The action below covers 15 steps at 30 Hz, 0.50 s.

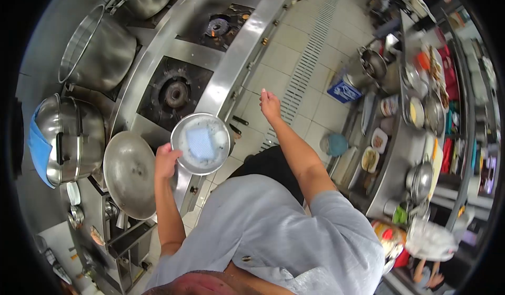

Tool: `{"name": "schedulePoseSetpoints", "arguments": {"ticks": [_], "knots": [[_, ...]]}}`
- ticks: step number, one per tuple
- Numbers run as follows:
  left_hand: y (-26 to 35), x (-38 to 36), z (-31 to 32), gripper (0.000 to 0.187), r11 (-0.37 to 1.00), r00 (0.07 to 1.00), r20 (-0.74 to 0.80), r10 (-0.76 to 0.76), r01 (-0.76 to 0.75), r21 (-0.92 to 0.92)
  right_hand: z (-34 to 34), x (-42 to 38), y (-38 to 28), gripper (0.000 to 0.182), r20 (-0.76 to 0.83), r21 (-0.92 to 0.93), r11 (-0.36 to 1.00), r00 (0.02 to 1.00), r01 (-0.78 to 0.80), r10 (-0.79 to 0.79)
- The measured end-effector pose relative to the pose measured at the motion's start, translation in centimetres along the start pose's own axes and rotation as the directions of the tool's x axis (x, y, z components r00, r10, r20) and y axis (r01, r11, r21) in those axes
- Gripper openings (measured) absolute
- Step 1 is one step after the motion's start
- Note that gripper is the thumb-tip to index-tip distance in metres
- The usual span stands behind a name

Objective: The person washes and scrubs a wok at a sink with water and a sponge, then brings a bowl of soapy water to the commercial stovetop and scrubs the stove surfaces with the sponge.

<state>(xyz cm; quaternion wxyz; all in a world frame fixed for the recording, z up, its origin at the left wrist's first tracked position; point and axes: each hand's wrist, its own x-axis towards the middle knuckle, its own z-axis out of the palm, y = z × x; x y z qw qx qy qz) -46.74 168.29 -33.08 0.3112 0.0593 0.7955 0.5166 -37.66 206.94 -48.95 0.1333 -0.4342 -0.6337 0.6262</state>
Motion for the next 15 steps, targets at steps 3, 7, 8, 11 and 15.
{"name": "schedulePoseSetpoints", "arguments": {"ticks": [3, 7, 8, 11, 15], "knots": [[0.0, 1.3, 0.8, 0.015, 0.988, 0.985, -0.148, -0.086, 0.065, -0.141, 3.2, 11.8, 2.3, 0.048, -0.011, -0.124, 0.989, 0.996, 0.082, -0.084], [3.0, 2.9, 3.8, 0.018, 0.965, 0.911, -0.339, -0.237, 0.179, -0.194, 8.6, 24.9, 4.4, 0.048, -0.024, -0.186, 0.973, 0.989, 0.138, -0.144], [4.0, 3.5, 4.8, 0.019, 0.949, 0.899, -0.367, -0.24, 0.139, -0.282, 9.6, 25.5, 4.4, 0.047, -0.023, -0.208, 0.976, 0.997, 0.062, -0.068], [5.2, 4.2, 7.7, 0.024, 0.87, 0.855, -0.429, -0.29, 0.049, -0.49, 12.6, 28.4, 10.4, 0.046, -0.079, 0.048, 0.99, 0.989, 0.131, -0.127], [6.8, 5.4, 11.1, 0.027, 0.833, 0.803, -0.47, -0.366, 0.058, -0.55, 12.5, 28.4, 7.6, 0.039, -0.021, 0.434, 0.87, 0.963, -0.234, 0.269]]}}
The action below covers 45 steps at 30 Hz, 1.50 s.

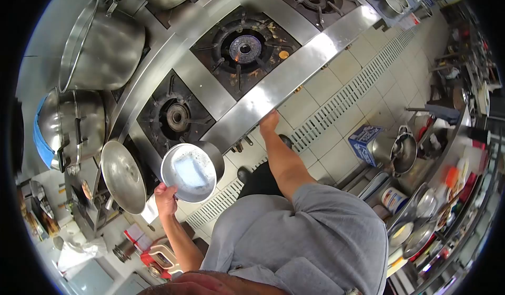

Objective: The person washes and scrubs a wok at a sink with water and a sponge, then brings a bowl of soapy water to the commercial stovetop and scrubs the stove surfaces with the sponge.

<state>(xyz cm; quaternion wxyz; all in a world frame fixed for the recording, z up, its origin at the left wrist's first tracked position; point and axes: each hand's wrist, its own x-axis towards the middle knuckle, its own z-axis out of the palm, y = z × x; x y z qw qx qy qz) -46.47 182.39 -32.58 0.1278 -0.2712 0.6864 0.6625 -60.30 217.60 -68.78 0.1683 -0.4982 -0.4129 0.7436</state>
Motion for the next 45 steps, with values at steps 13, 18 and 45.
{"name": "schedulePoseSetpoints", "arguments": {"ticks": [13, 18, 45], "knots": [[0.5, -2.6, 7.0, 0.018, 1.0, 0.988, -0.15, -0.03, 0.03, -0.002, 0.1, -1.1, -5.6, 0.044, 0.114, -0.208, 0.713, 0.707, -0.67, 0.698], [-0.1, -1.4, 7.7, 0.017, 0.997, 0.998, 0.025, 0.065, -0.066, 0.032, -3.6, -1.6, -12.6, 0.07, 0.084, -0.708, 0.477, 0.609, -0.521, 0.789], [12.8, 13.1, 46.7, 0.012, 0.973, 0.96, 0.244, 0.135, -0.175, 0.148, -26.5, 18.4, -49.1, 0.033, 0.524, -0.725, 0.624, 0.82, 0.29, 0.228]]}}
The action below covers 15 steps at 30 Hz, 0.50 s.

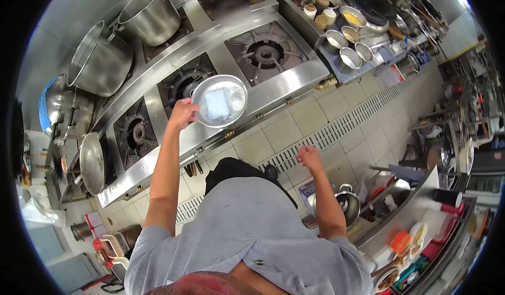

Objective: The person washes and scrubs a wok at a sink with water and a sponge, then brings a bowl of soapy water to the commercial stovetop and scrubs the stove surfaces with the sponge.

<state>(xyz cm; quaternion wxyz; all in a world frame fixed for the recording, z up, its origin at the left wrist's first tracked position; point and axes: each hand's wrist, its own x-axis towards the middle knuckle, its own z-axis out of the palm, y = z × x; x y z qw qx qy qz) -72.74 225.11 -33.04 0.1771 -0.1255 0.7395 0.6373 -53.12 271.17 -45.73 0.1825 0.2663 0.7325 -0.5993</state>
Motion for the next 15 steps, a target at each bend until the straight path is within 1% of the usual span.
{"name": "schedulePoseSetpoints", "arguments": {"ticks": [1, 4, 5, 6, 8, 9, 11, 12, 14, 15], "knots": [[0.5, 1.1, 0.7, 0.013, 0.999, 0.999, -0.017, -0.028, 0.028, -0.034, -0.4, 0.9, -2.1, 0.033, -0.011, 0.032, 0.999, 1.0, 0.024, -0.023], [1.3, 4.6, 2.0, 0.014, 0.996, 1.0, 0.002, -0.021, 0.022, -0.084, 0.2, 3.9, -7.9, 0.034, -0.05, -0.099, 0.981, 0.984, 0.168, -0.174], [0.8, 6.2, 2.1, 0.015, 0.993, 1.0, 0.015, 0.002, 0.0, -0.117, 0.7, 4.4, -10.1, 0.035, -0.055, -0.099, 0.979, 0.981, 0.179, -0.185], [1.5, 7.8, 2.2, 0.015, 0.994, 1.0, 0.004, 0.025, -0.025, -0.105, 1.3, 6.2, -12.0, 0.035, -0.046, -0.088, 0.961, 0.963, 0.263, -0.267], [1.2, 9.3, 2.8, 0.016, 0.996, 1.0, -0.013, 0.019, -0.02, -0.082, 2.4, 7.7, -13.5, 0.035, -0.012, -0.07, 0.924, 0.926, 0.376, -0.378], [0.6, 10.8, 2.7, 0.019, 0.997, 1.0, -0.011, 0.002, -0.003, -0.078, 2.9, 8.4, -15.1, 0.034, 0.022, -0.147, 0.878, 0.889, 0.456, -0.458], [1.7, 12.2, 2.6, 0.021, 0.994, 1.0, -0.016, 0.012, -0.014, -0.106, 3.8, 9.4, -19.1, 0.034, 0.121, -0.282, 0.753, 0.8, 0.595, -0.588], [1.9, 12.4, 2.8, 0.022, 0.993, 1.0, -0.014, -0.004, 0.002, -0.117, 4.4, 10.1, -21.2, 0.033, 0.135, -0.316, 0.718, 0.779, 0.62, -0.613], [1.7, 14.0, 3.0, 0.022, 0.988, 0.999, -0.038, 0.007, -0.013, -0.156, 5.6, 10.7, -24.6, 0.033, 0.174, -0.363, 0.669, 0.753, 0.649, -0.635], [1.7, 14.8, 3.2, 0.021, 0.988, 0.998, -0.053, -0.017, 0.009, -0.152, 6.1, 11.1, -26.3, 0.033, 0.196, -0.378, 0.641, 0.735, 0.668, -0.65]]}}
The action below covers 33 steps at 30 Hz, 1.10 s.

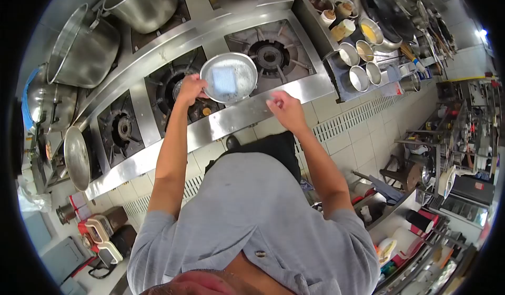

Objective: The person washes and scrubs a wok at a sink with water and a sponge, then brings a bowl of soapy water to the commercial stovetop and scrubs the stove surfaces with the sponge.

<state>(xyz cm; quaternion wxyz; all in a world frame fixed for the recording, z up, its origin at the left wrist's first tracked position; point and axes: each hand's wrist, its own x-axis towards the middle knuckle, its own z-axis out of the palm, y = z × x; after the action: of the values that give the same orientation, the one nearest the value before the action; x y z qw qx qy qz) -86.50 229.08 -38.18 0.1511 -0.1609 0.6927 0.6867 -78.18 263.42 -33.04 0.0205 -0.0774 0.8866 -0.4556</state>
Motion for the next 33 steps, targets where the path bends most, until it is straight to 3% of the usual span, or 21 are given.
{"name": "schedulePoseSetpoints", "arguments": {"ticks": [3, 6, 7, 10, 13, 14, 17, 18, 21, 22, 25, 26, 29, 33], "knots": [[0.3, 0.6, 0.6, 0.02, 0.999, 0.998, -0.05, -0.04, 0.04, 0.003, 0.2, 4.0, -1.3, 0.031, 0.104, 0.043, 0.997, 0.992, 0.065, -0.069], [-0.8, 0.3, 1.1, 0.022, 0.999, 0.991, -0.135, -0.024, 0.029, 0.035, 0.8, 7.7, -1.4, 0.028, 0.179, 0.033, 0.969, 0.952, 0.246, -0.248], [-0.2, -0.6, 1.8, 0.021, 0.999, 0.987, -0.158, -0.041, 0.041, 0.002, 1.2, 8.8, -1.6, 0.027, 0.192, -0.007, 0.951, 0.934, 0.308, -0.301], [-0.3, -1.0, 2.0, 0.019, 0.988, 0.975, -0.218, -0.042, 0.073, 0.138, 1.4, 11.7, -2.9, 0.028, 0.299, -0.136, 0.838, 0.829, 0.528, -0.473], [1.6, -2.6, 2.3, 0.022, 0.901, 0.959, -0.279, -0.048, 0.162, 0.402, 3.0, 14.1, -3.6, 0.047, 0.526, -0.251, 0.692, 0.695, 0.677, -0.489], [1.9, -3.8, 2.5, 0.026, 0.635, 0.894, -0.354, 0.274, 0.108, 0.765, 3.9, 14.9, -4.1, 0.061, 0.568, -0.289, 0.622, 0.653, 0.728, -0.501], [4.8, -6.6, 3.8, 0.03, 0.637, 0.81, -0.355, 0.467, -0.03, 0.77, 6.0, 16.1, -4.1, 0.059, 0.623, -0.327, 0.599, 0.643, 0.731, -0.445], [5.7, -7.5, 4.6, 0.039, 0.655, 0.854, -0.326, 0.405, -0.021, 0.756, 6.4, 16.4, -4.3, 0.057, 0.67, -0.329, 0.613, 0.635, 0.718, -0.383], [4.9, -7.3, 6.8, 0.051, 0.382, 0.798, -0.149, 0.584, -0.108, 0.918, 7.0, 17.1, -4.2, 0.051, 0.733, -0.353, 0.644, 0.628, 0.679, -0.26], [5.7, -7.4, 7.8, 0.066, 0.359, 0.852, -0.151, 0.501, -0.046, 0.932, 7.5, 17.1, -3.9, 0.049, 0.723, -0.357, 0.648, 0.638, 0.673, -0.264], [6.6, -6.8, 9.9, 0.068, 0.135, 0.897, -0.061, 0.439, 0.001, 0.991, 6.5, 17.1, -4.6, 0.032, 0.704, -0.319, 0.699, 0.654, 0.64, -0.277], [5.4, -5.8, 9.7, 0.058, 0.064, 0.873, -0.008, 0.487, -0.026, 0.998, 5.8, 17.2, -5.2, 0.029, 0.692, -0.313, 0.718, 0.667, 0.621, -0.275], [4.0, -3.6, 9.3, 0.037, -0.02, 0.903, -0.009, 0.43, 0.019, 1.0, 5.3, 18.2, -5.0, 0.022, 0.669, -0.256, 0.765, 0.679, 0.591, -0.301], [5.0, -2.8, 8.3, 0.021, 0.004, 0.917, -0.035, 0.397, 0.037, 0.999, 5.4, 18.9, -4.0, 0.016, 0.672, -0.197, 0.77, 0.656, 0.606, -0.345]]}}
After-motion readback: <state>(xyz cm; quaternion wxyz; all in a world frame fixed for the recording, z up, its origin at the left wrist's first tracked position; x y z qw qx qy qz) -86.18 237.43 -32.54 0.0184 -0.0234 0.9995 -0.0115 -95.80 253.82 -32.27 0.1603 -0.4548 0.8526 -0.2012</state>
